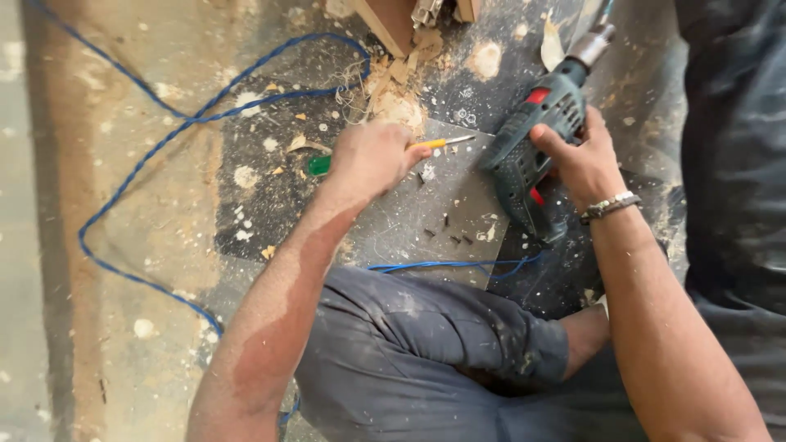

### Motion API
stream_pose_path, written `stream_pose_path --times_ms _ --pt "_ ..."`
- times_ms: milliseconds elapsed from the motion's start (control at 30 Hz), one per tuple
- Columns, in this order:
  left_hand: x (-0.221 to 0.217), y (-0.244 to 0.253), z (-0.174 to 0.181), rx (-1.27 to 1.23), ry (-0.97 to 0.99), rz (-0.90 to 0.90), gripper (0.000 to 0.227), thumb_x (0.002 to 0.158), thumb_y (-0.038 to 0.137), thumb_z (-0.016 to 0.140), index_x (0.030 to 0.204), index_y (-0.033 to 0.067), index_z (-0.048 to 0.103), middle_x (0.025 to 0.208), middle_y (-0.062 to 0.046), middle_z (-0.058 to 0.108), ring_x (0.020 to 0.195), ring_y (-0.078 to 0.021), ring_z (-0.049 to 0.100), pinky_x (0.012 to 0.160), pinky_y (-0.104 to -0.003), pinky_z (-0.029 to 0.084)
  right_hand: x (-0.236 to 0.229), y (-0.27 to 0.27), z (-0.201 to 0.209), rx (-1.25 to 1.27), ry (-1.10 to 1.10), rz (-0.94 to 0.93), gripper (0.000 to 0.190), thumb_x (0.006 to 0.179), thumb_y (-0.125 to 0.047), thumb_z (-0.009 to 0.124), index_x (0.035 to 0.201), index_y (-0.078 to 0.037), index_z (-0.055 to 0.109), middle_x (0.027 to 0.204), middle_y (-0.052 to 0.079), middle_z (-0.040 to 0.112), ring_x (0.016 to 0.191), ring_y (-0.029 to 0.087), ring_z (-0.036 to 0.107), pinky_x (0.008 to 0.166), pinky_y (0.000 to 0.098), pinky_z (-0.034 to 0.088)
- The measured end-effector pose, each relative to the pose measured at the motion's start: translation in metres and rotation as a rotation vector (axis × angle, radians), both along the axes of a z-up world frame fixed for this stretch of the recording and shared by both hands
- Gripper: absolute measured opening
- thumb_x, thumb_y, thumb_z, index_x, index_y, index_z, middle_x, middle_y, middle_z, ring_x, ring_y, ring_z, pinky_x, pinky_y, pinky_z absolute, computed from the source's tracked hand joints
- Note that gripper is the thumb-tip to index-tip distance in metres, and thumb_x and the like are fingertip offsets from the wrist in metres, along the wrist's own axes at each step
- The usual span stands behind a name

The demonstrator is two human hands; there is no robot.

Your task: The recorder disassembles and repairs the internal wiring and motor housing of a handheld power drill.

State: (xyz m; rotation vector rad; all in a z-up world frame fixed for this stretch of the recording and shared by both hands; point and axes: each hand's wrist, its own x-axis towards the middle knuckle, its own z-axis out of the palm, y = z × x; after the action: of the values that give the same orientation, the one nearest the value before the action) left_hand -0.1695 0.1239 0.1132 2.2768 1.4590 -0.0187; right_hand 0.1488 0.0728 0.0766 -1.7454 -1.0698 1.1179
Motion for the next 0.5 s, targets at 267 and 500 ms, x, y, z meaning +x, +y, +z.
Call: stream_pose_path --times_ms 267,500 --pt "0.004 -0.046 0.027 -0.154 0.07 -0.024 0.047 0.095 0.061 0.057 0.098 0.0195 0.078 0.085 -0.009 0.076 0.08 -0.0275 0.074 0.072 -0.047 0.058 0.026 0.017 0.035 -0.16 -0.095 0.517 0.083 0.079 -0.025 0.084 0.152 -0.008 0.048 0.12 0.004 0.067 0.111 0.018 0.063 0.094 0.0358 0.053" --pt "0.025 -0.06 -0.032 -0.059 -0.099 -0.004 0.053 0.093 0.06 0.06 0.088 0.0086 0.073 0.078 -0.012 0.072 0.071 -0.0277 0.073 0.062 -0.046 0.058 0.035 0.032 0.028 -0.248 -0.168 0.644 0.088 0.08 -0.018 0.082 0.16 -0.011 0.044 0.123 0.006 0.066 0.115 0.019 0.063 0.099 0.0383 0.054"
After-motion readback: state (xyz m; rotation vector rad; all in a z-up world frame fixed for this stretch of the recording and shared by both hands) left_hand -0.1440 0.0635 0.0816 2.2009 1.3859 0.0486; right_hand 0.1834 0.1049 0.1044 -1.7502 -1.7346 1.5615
